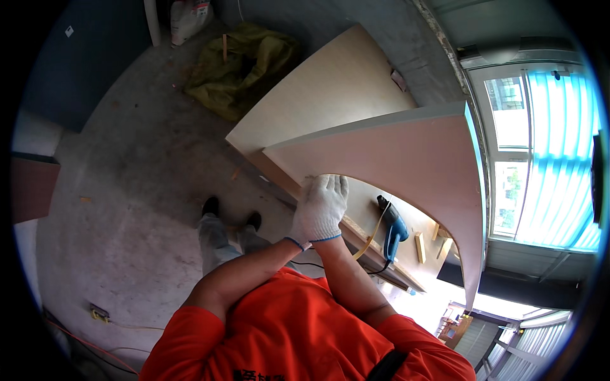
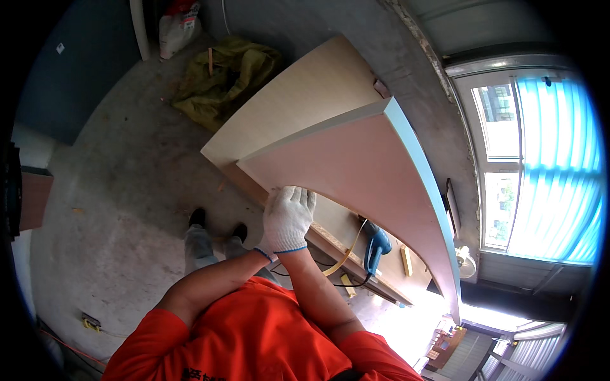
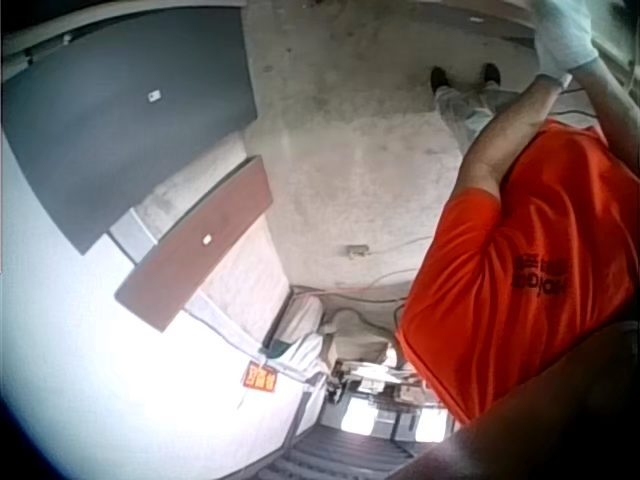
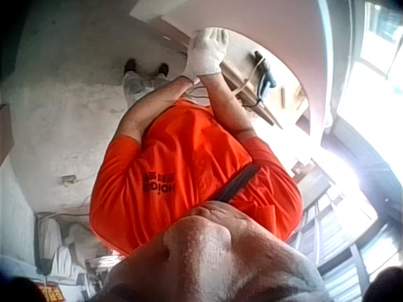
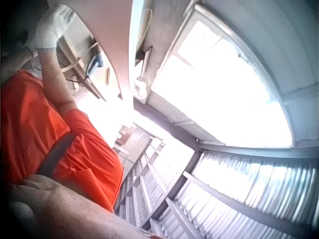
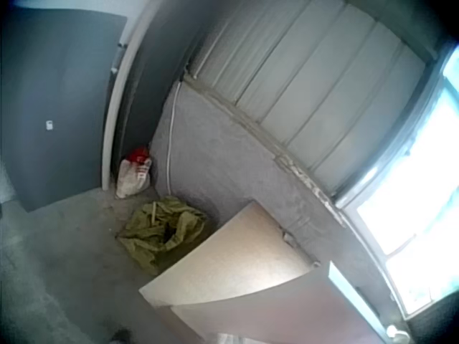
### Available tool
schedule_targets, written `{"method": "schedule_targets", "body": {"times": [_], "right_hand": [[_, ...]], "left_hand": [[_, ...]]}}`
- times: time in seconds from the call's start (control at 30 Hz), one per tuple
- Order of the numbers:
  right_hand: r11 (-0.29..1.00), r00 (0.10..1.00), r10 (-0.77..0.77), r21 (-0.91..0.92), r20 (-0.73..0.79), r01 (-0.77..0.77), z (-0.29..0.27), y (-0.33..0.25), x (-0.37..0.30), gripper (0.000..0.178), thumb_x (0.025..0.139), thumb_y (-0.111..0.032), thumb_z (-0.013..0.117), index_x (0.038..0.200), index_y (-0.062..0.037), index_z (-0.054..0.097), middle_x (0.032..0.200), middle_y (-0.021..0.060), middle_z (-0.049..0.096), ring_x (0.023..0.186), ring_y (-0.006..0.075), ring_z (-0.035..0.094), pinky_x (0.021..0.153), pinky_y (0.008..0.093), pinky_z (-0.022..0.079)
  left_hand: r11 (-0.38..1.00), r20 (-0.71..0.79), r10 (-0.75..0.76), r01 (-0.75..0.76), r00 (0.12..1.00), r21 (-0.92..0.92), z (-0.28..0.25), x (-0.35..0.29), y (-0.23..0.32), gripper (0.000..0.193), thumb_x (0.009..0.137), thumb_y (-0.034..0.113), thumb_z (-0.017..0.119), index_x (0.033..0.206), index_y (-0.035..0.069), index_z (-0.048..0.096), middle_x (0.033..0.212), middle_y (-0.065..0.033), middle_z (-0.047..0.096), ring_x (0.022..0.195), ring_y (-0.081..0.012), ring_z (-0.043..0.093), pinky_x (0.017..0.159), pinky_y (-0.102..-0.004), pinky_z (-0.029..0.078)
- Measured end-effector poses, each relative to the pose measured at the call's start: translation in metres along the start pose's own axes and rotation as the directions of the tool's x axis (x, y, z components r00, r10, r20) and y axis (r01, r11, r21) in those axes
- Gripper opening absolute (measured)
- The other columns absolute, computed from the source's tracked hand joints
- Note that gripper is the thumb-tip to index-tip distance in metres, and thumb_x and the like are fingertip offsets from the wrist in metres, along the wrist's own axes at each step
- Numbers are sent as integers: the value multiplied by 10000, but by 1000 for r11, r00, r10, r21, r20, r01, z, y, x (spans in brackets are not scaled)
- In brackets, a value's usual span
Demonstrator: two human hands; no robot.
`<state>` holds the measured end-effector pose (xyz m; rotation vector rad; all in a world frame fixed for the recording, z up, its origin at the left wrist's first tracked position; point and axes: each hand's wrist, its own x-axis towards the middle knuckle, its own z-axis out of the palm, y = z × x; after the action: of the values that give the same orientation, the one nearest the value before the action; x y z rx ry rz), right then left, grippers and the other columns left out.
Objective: The person uses a heat gun to soften a strip of edge banding and applies it to the curved edge of a large, light-colored wooden panel. They press the banding firmly along the edge to ensure adhesion, working their way around the panel's perimeter.
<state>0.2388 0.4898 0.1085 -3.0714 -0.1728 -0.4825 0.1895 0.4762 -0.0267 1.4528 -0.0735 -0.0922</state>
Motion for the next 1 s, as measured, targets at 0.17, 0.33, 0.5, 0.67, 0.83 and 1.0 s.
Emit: {"method": "schedule_targets", "body": {"times": [0.17, 0.33, 0.5, 0.67, 0.83, 1.0], "right_hand": [[998, 999, 22, 55, 36, -24, 1, 5, -1, 210, 962, -203, 685, 1041, -9, 670, 1047, 221, 721, 1073, 417, 677, 1073, 531, 484], [918, 981, 191, 346, 39, -193, -8, 4, 1, 170, 962, -168, 718, 1068, -36, 696, 1005, 202, 730, 1013, 434, 692, 936, 524, 535], [890, 986, 159, 426, 42, -162, -7, 4, 9, 199, 977, -180, 739, 1123, -46, 717, 1047, 205, 747, 1049, 440, 706, 906, 497, 555], [929, 994, 109, 357, -18, -96, -11, 10, 9, 205, 974, -183, 743, 1128, -50, 721, 1075, 196, 751, 1036, 432, 715, 893, 492, 561], [946, 992, 125, 299, 8, -122, -14, 8, 9, 185, 975, -183, 739, 1109, -56, 720, 1061, 184, 756, 1019, 420, 720, 886, 491, 564], [952, 995, 96, 293, 5, -94, -15, 7, 13, 174, 967, -173, 739, 1095, -57, 722, 1039, 176, 761, 1008, 414, 725, 884, 490, 567]], "left_hand": [[997, -27, 38, -36, 999, 66, 7, 2, -7, 434, 975, 293, 719, 1314, 44, 612, 1137, -186, 715, 900, -250, 748, 686, -328, 599], [980, -54, 103, -92, 993, 178, 15, 2, -24, 425, 975, 282, 718, 1306, 37, 614, 1125, -186, 716, 870, -235, 754, 656, -312, 602], [916, -167, 246, -173, 955, 361, 37, 10, -67, 416, 974, 271, 717, 1297, 29, 616, 1114, -187, 717, 841, -219, 761, 625, -295, 605], [768, 20, 290, -245, 957, 592, 13, -2, -28, 249, 941, 270, 735, 1112, 95, 691, 934, -104, 738, 762, -243, 763, 617, -348, 598], [866, -2, 245, -218, 970, 451, 10, -7, -24, 149, 928, 296, 750, 970, 156, 723, 800, -75, 726, 782, -280, 761, 642, -413, 579], [832, 23, 260, -236, 965, 503, 17, -10, -36, 141, 932, 289, 748, 952, 152, 720, 803, -92, 727, 803, -296, 754, 661, -425, 565]]}}
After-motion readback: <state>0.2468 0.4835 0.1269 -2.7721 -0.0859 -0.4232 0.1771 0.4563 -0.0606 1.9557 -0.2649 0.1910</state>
